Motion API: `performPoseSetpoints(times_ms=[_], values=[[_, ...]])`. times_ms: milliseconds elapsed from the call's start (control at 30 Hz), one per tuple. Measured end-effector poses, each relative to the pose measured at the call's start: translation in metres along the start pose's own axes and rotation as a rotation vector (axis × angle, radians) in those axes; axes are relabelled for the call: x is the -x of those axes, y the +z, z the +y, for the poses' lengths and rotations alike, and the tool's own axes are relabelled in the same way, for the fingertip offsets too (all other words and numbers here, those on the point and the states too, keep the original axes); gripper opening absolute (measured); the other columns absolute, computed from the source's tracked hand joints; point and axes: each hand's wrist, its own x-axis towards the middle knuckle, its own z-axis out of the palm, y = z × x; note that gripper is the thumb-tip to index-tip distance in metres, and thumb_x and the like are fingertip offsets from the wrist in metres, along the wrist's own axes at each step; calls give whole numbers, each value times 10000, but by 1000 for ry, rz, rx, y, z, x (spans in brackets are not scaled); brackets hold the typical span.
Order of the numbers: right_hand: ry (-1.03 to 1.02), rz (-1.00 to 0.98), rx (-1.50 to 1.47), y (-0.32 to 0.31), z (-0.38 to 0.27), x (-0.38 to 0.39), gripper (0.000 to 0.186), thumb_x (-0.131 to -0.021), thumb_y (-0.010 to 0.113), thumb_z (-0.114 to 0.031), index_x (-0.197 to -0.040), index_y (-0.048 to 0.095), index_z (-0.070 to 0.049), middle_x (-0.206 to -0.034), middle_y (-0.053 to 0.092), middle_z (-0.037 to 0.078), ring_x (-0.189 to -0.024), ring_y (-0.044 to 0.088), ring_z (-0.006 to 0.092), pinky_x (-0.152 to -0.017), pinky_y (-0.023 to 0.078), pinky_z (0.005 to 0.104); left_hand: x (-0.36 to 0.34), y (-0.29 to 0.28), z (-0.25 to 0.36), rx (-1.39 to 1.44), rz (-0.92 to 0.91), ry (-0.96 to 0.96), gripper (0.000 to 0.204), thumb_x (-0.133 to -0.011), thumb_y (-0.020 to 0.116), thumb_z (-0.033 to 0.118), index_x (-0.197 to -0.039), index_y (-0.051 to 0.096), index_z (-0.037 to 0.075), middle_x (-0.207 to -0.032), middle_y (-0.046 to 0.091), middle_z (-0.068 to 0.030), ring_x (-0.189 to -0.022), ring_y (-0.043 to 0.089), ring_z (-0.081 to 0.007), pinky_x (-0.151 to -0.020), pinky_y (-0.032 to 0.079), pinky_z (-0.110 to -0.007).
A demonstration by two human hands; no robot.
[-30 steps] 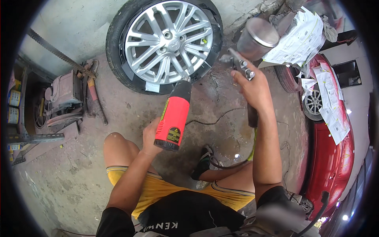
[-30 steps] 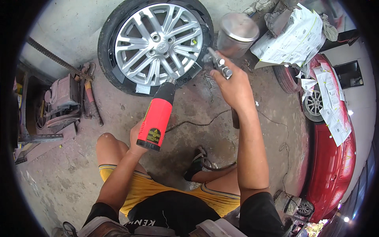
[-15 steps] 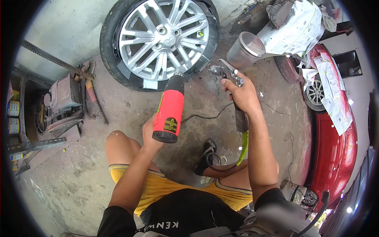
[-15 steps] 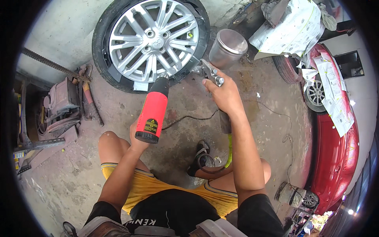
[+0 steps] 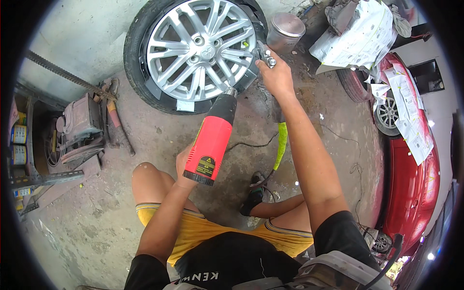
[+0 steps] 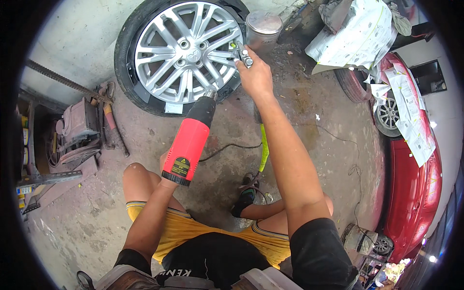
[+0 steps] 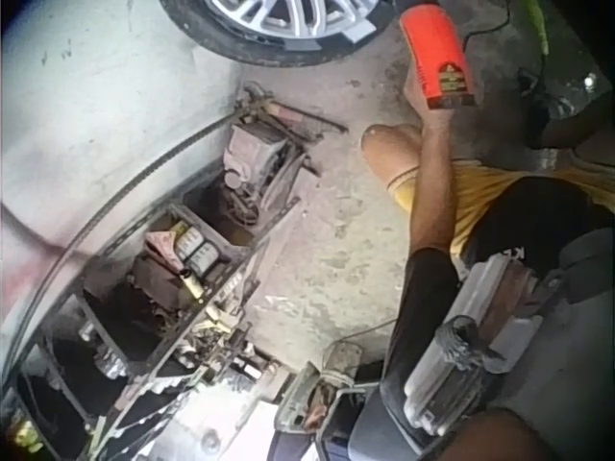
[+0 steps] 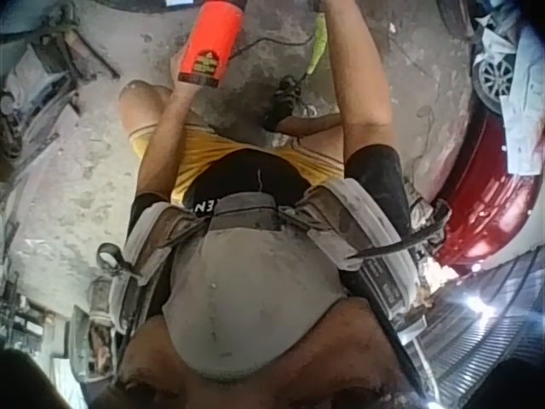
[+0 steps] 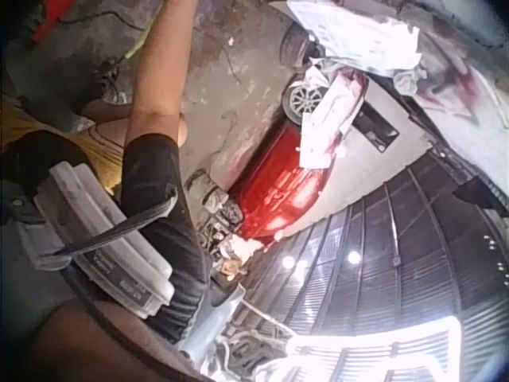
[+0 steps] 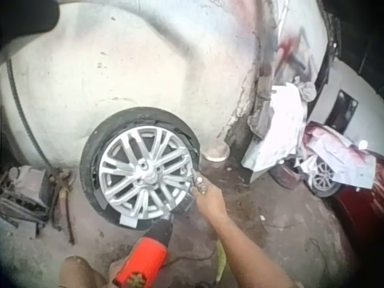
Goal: Painting a car rim with a spray gun and using a heat gun to dry the paint.
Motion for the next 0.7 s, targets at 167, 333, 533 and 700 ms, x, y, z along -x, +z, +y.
performPoseSetpoints(times_ms=[167, 333, 533, 700], values=[[42, 53, 26, 36, 23, -31, 568, -884, 717, -278, -1426, 582, -174, -1259, 669, 221, -1171, 638, 391, -1009, 488, 446, -2, 1, -4, -217, -92, -3, 323, -823, 708, 123, -1138, 696, 53, -1049, 717, -174, -963, 698, -364, -830, 548, -432], [208, -4, -220, 85, 72, -62, 580, -874, 732, -274, -1419, 584, -139, -1255, 670, 232, -1176, 643, 383, -1009, 488, 439, -62, 19, -4, -207, -108, 44, 333, -889, 624, 168, -1206, 682, 83, -1222, 677, -177, -1179, 614, -364, -1002, 484, -471], [159, 18, -255, 110, 86, -78, 572, -871, 734, -255, -1402, 591, -100, -1251, 673, 235, -1176, 643, 384, -1007, 486, 428, -59, 26, -10, -337, 41, 235, 311, -837, 712, 187, -1126, 697, 71, -1096, 719, -157, -1049, 677, -345, -923, 518, -460], [183, 68, -249, 118, 82, -78, 569, -876, 730, -245, -1403, 587, -88, -1253, 676, 232, -1182, 644, 375, -1011, 483, 423, -62, 19, 8, -78, 74, 65, 244, -756, 770, 136, -975, 712, 44, -917, 729, -161, -872, 709, -350, -768, 550, -404]])
